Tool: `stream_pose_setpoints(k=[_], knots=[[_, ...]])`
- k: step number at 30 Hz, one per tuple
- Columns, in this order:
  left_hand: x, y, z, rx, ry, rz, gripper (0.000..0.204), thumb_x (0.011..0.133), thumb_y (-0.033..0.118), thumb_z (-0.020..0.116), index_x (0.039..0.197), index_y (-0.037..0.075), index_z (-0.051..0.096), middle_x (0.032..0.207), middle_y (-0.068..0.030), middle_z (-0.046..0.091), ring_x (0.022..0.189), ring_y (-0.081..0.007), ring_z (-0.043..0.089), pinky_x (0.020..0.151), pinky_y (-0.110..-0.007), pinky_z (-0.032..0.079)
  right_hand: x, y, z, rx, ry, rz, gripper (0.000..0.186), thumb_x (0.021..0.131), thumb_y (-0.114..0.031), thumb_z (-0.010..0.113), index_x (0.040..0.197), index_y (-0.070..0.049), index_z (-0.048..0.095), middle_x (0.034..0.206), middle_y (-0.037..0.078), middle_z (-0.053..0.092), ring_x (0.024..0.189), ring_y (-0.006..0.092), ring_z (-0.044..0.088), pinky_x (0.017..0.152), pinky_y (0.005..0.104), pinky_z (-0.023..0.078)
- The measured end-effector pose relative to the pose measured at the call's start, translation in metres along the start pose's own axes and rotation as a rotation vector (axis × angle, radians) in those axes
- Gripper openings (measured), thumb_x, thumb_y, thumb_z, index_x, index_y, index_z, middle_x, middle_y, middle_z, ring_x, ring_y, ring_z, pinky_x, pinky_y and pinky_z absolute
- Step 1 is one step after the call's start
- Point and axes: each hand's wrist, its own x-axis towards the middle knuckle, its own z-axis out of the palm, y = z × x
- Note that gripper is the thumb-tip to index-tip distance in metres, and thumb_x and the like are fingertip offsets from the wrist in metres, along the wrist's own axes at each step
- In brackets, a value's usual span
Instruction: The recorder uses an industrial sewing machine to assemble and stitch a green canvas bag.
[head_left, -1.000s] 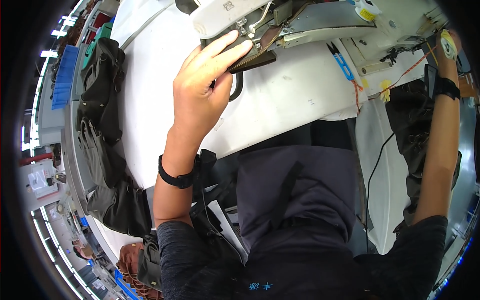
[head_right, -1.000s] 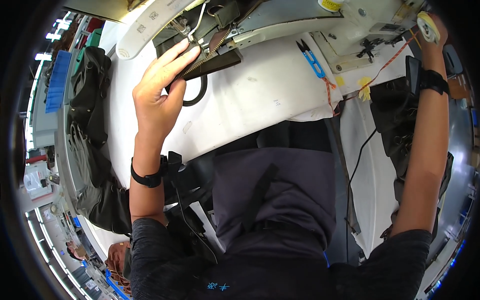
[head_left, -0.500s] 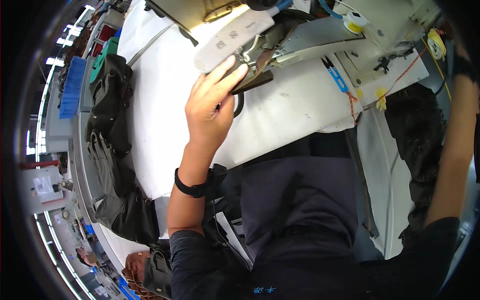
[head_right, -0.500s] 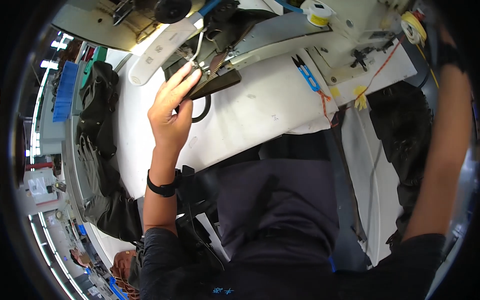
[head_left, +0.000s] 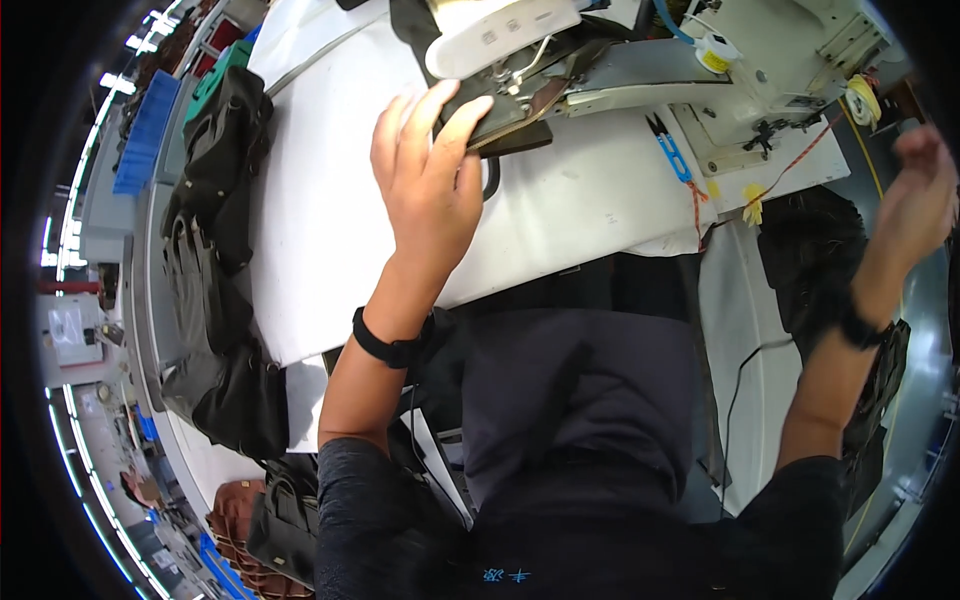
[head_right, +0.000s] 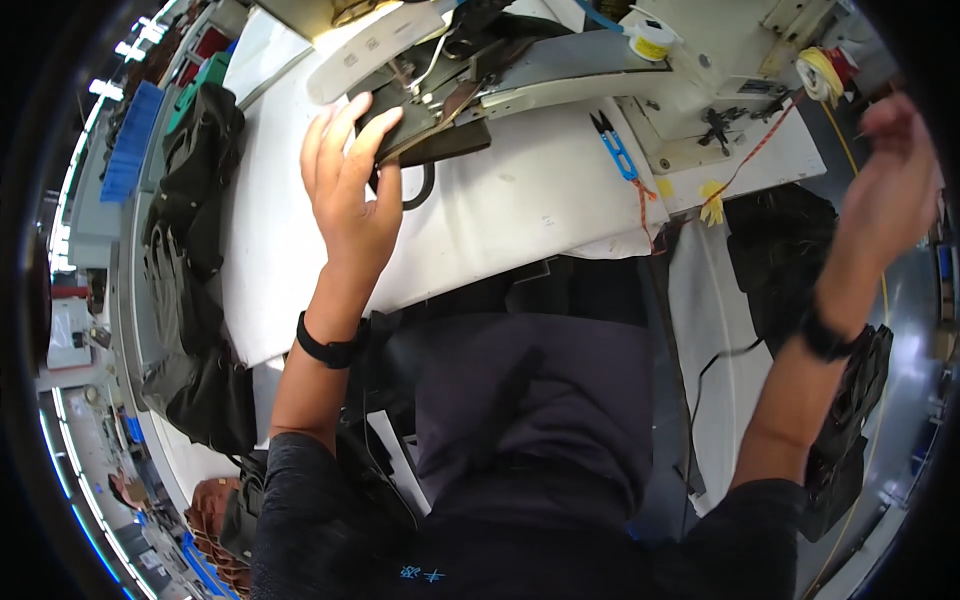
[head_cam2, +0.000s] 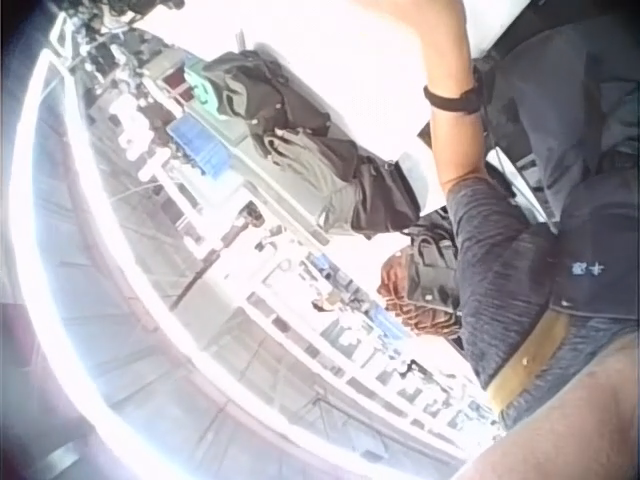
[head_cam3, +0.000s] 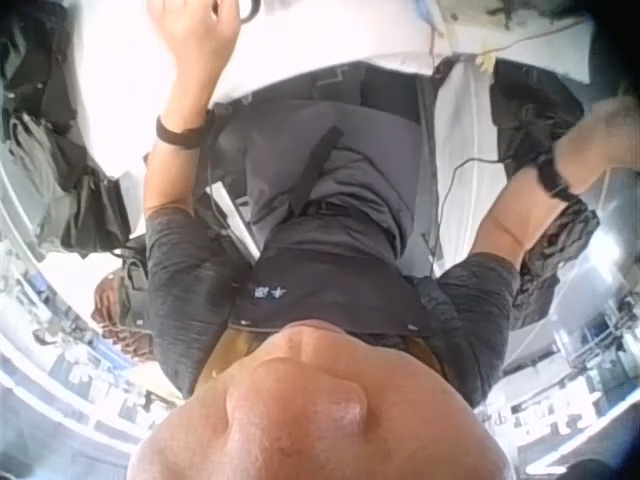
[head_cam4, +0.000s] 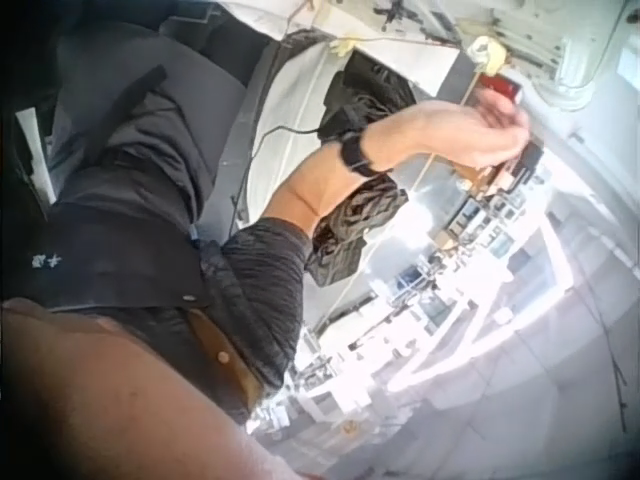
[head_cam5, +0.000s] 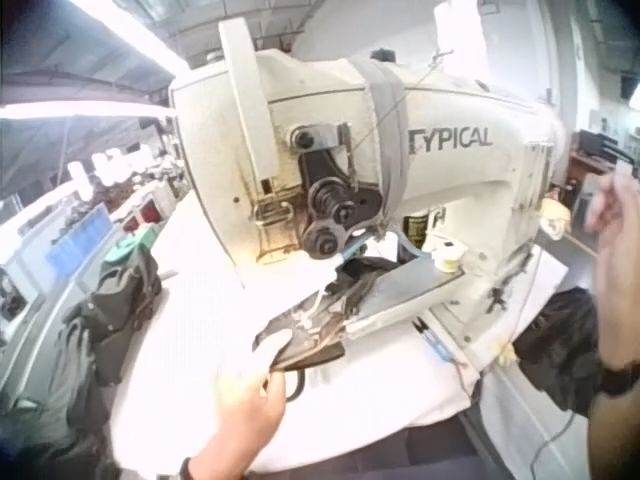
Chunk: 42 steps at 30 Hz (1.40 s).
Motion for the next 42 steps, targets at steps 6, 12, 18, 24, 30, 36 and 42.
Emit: stream_pose_setpoints(k=[6, 12, 18, 24, 30, 36, 42], knots=[[-0.011, -0.010, 0.005, -0.071, -0.042, 0.052, 0.023, 0.083, 0.004, 0.079, 0.105, 0.010, 0.073, 0.110, -0.0029, 0.075, 0.104, -0.0220, 0.070, 0.104, -0.041, 0.047, -0.210, -0.048, 0.194, 0.258, -0.737, 0.802, 0.035, 0.104, -0.034, 0.062, 0.107, -0.001, 0.073, 0.083, 0.004, 0.072, 0.061, 0.0062, 0.060, 0.054, 0.0221, 0.048], [-0.010, -0.007, 0.016, -0.206, -0.019, 0.003, 0.018, 0.086, -0.001, 0.077, 0.101, 0.006, 0.073, 0.107, -0.0088, 0.076, 0.102, -0.0274, 0.074, 0.100, -0.044, 0.053, -0.216, -0.045, 0.261, 0.321, -0.594, 0.968, 0.035, 0.098, -0.031, 0.066, 0.085, 0.001, 0.072, 0.075, 0.007, 0.072, 0.057, 0.0083, 0.063, 0.049, 0.0239, 0.048], [-0.011, -0.013, 0.019, -0.299, 0.033, -0.016, 0.015, 0.087, -0.004, 0.075, 0.101, 0.003, 0.070, 0.106, -0.0125, 0.075, 0.102, -0.0278, 0.074, 0.090, -0.038, 0.058, -0.230, -0.058, 0.281, 0.437, -0.244, 0.925, 0.025, 0.096, -0.021, 0.070, 0.078, -0.004, 0.068, 0.071, 0.005, 0.068, 0.055, 0.0085, 0.059, 0.053, 0.0234, 0.047], [-0.014, -0.016, 0.018, -0.450, 0.018, -0.146, 0.016, 0.089, -0.005, 0.072, 0.102, 0.002, 0.067, 0.109, -0.0133, 0.075, 0.102, -0.0280, 0.073, 0.091, -0.037, 0.058, -0.246, -0.058, 0.271, 0.536, -0.183, 1.139, 0.027, 0.098, -0.025, 0.068, 0.090, 0.001, 0.070, 0.070, 0.004, 0.065, 0.052, 0.0100, 0.059, 0.049, 0.0246, 0.048], [-0.019, -0.018, 0.018, -0.364, -0.032, -0.126, 0.016, 0.089, -0.001, 0.074, 0.103, 0.006, 0.069, 0.114, -0.0072, 0.075, 0.106, -0.0256, 0.071, 0.104, -0.046, 0.053, -0.235, -0.065, 0.273, 0.471, -0.291, 1.095, 0.033, 0.100, -0.032, 0.068, 0.092, -0.001, 0.070, 0.071, 0.003, 0.065, 0.054, 0.0080, 0.057, 0.051, 0.0221, 0.045], [-0.019, -0.017, 0.018, -0.330, -0.026, -0.088, 0.017, 0.088, -0.001, 0.074, 0.103, 0.006, 0.069, 0.115, -0.0092, 0.075, 0.106, -0.0266, 0.072, 0.104, -0.046, 0.052, -0.230, -0.052, 0.265, 0.288, -0.439, 0.885, 0.033, 0.099, -0.029, 0.068, 0.087, 0.001, 0.070, 0.068, 0.004, 0.066, 0.052, 0.0073, 0.056, 0.049, 0.0226, 0.045], [-0.018, -0.016, 0.022, -0.370, 0.006, -0.069, 0.018, 0.087, -0.003, 0.075, 0.102, 0.003, 0.068, 0.118, -0.0142, 0.073, 0.106, -0.0295, 0.071, 0.099, -0.041, 0.055, -0.234, -0.052, 0.267, 0.447, -0.427, 1.005, 0.027, 0.100, -0.026, 0.067, 0.089, -0.002, 0.071, 0.075, 0.006, 0.070, 0.053, 0.0066, 0.055, 0.051, 0.0226, 0.046]])
